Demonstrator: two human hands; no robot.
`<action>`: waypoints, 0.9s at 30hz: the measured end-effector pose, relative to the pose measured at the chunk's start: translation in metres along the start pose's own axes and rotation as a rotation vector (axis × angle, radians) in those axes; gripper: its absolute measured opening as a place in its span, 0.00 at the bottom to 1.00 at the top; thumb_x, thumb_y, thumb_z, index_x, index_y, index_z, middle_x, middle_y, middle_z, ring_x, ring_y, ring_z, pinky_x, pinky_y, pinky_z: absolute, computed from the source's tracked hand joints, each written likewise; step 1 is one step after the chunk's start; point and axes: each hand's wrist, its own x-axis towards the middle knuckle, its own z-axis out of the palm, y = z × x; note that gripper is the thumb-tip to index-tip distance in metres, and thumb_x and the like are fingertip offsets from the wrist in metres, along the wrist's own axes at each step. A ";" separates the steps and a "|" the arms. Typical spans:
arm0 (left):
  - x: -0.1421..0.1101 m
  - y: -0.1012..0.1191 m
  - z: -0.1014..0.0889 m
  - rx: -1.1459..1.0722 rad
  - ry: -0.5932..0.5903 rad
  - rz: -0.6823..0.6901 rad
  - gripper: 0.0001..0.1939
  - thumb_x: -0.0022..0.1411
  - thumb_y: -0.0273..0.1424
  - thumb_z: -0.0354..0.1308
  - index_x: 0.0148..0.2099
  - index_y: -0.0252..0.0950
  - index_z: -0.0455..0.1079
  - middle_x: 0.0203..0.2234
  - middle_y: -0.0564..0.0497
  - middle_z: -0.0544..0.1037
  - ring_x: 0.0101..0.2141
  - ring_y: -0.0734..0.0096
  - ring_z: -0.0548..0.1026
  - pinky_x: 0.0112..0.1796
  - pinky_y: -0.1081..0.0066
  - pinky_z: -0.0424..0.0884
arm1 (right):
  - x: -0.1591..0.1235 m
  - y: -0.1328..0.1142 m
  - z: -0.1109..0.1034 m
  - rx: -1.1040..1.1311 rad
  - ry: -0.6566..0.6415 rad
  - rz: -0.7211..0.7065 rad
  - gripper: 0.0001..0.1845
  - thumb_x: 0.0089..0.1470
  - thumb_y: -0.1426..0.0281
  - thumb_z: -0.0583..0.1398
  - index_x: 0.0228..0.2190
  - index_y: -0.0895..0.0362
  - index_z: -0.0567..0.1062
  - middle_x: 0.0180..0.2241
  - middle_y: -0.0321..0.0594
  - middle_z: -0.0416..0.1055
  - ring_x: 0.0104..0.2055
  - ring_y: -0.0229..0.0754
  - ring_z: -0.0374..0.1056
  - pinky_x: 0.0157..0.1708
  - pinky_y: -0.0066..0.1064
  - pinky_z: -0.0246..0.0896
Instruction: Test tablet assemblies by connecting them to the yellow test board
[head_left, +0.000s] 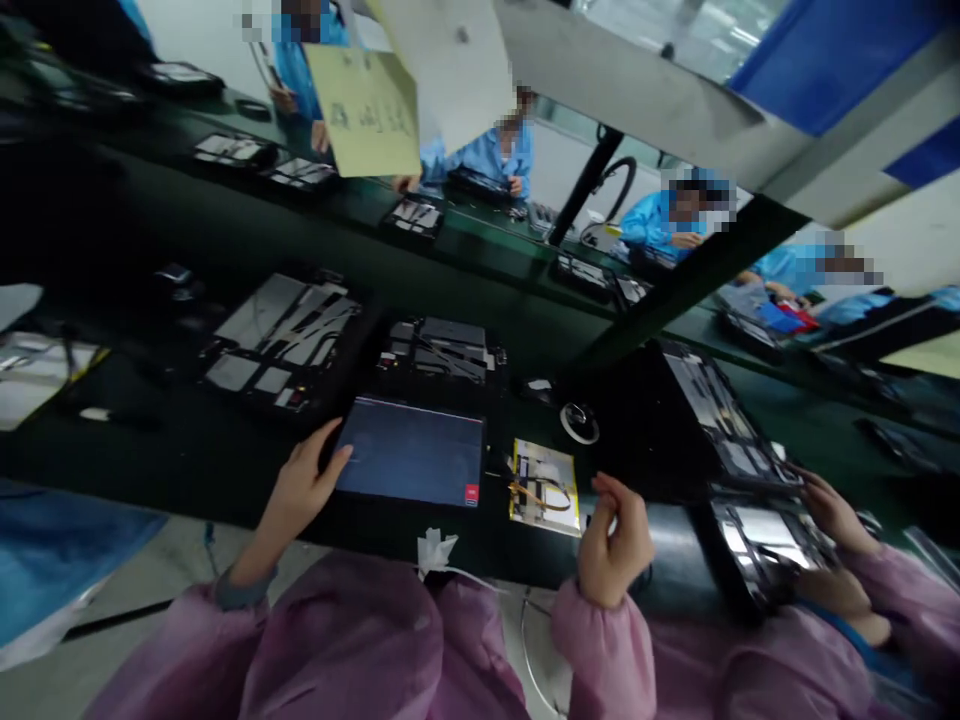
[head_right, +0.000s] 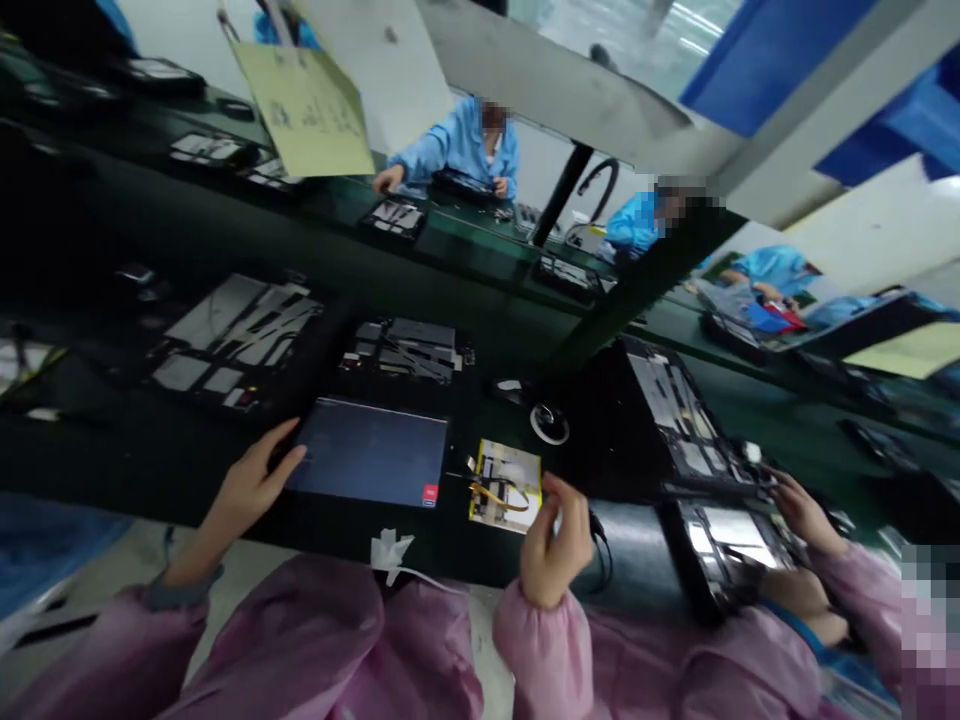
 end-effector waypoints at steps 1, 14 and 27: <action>0.002 0.000 0.001 -0.047 -0.023 -0.038 0.32 0.63 0.51 0.48 0.62 0.37 0.61 0.53 0.40 0.73 0.50 0.53 0.73 0.52 0.55 0.68 | -0.007 -0.021 0.003 0.026 -0.084 -0.095 0.14 0.60 0.73 0.51 0.42 0.56 0.74 0.38 0.46 0.73 0.42 0.46 0.69 0.42 0.39 0.64; 0.007 0.019 -0.020 -0.488 -0.136 -0.129 0.23 0.63 0.44 0.53 0.55 0.39 0.68 0.57 0.44 0.71 0.57 0.57 0.69 0.56 0.60 0.66 | -0.045 -0.109 0.083 0.168 -0.626 -0.522 0.16 0.58 0.72 0.55 0.49 0.54 0.72 0.54 0.47 0.66 0.61 0.54 0.55 0.56 0.54 0.55; -0.040 -0.017 -0.013 0.146 0.189 0.127 0.09 0.65 0.36 0.49 0.44 0.45 0.69 0.36 0.52 0.78 0.35 0.62 0.77 0.35 0.63 0.72 | -0.128 0.031 0.008 -0.350 0.069 0.003 0.16 0.60 0.69 0.54 0.48 0.51 0.73 0.42 0.51 0.71 0.44 0.58 0.66 0.44 0.53 0.58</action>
